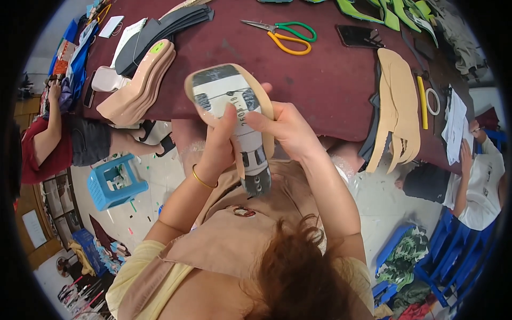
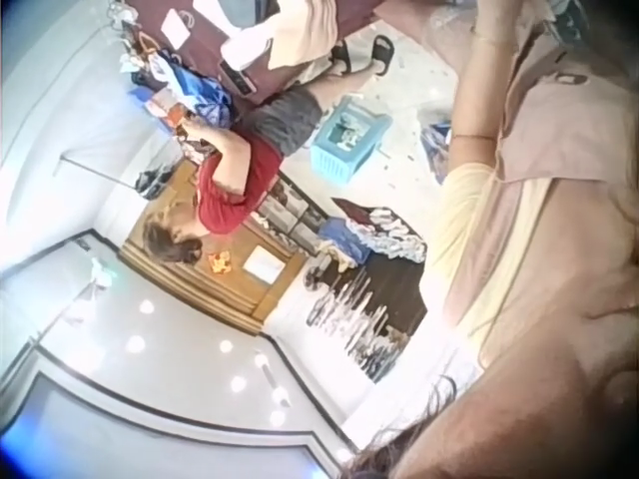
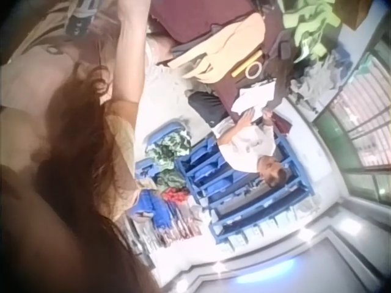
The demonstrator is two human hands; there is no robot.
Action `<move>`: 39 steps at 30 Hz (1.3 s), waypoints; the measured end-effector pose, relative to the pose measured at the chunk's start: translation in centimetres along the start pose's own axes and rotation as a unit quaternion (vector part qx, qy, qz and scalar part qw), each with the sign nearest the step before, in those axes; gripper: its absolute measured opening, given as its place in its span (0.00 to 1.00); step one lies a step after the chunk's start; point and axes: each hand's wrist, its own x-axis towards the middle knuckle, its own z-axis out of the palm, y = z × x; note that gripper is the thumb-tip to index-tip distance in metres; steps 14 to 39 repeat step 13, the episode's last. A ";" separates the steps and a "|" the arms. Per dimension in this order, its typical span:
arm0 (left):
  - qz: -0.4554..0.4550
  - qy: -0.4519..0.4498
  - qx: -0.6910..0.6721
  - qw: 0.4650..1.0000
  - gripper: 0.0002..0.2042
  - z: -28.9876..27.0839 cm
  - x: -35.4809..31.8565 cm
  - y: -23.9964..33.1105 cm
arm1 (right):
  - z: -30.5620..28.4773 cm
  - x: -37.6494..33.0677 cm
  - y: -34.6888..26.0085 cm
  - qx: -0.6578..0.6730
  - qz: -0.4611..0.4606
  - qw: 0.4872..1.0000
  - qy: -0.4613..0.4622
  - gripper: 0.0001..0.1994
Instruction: Manually assemble shoe components by applying adhesive, positioning patterns, and trimming materials.
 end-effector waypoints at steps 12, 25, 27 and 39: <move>0.080 0.087 -0.027 0.993 0.25 -0.6 1.8 -0.6 | 2.8 -2.5 3.2 -0.293 -0.182 0.937 0.050 0.27; 0.064 0.061 -0.072 0.994 0.27 -1.2 1.9 -0.1 | 2.7 -2.4 3.2 -0.261 -0.196 0.945 0.027 0.27; 0.064 0.061 -0.072 0.994 0.27 -1.2 1.9 -0.1 | 2.7 -2.4 3.2 -0.261 -0.196 0.945 0.027 0.27; 0.064 0.061 -0.072 0.994 0.27 -1.2 1.9 -0.1 | 2.7 -2.4 3.2 -0.261 -0.196 0.945 0.027 0.27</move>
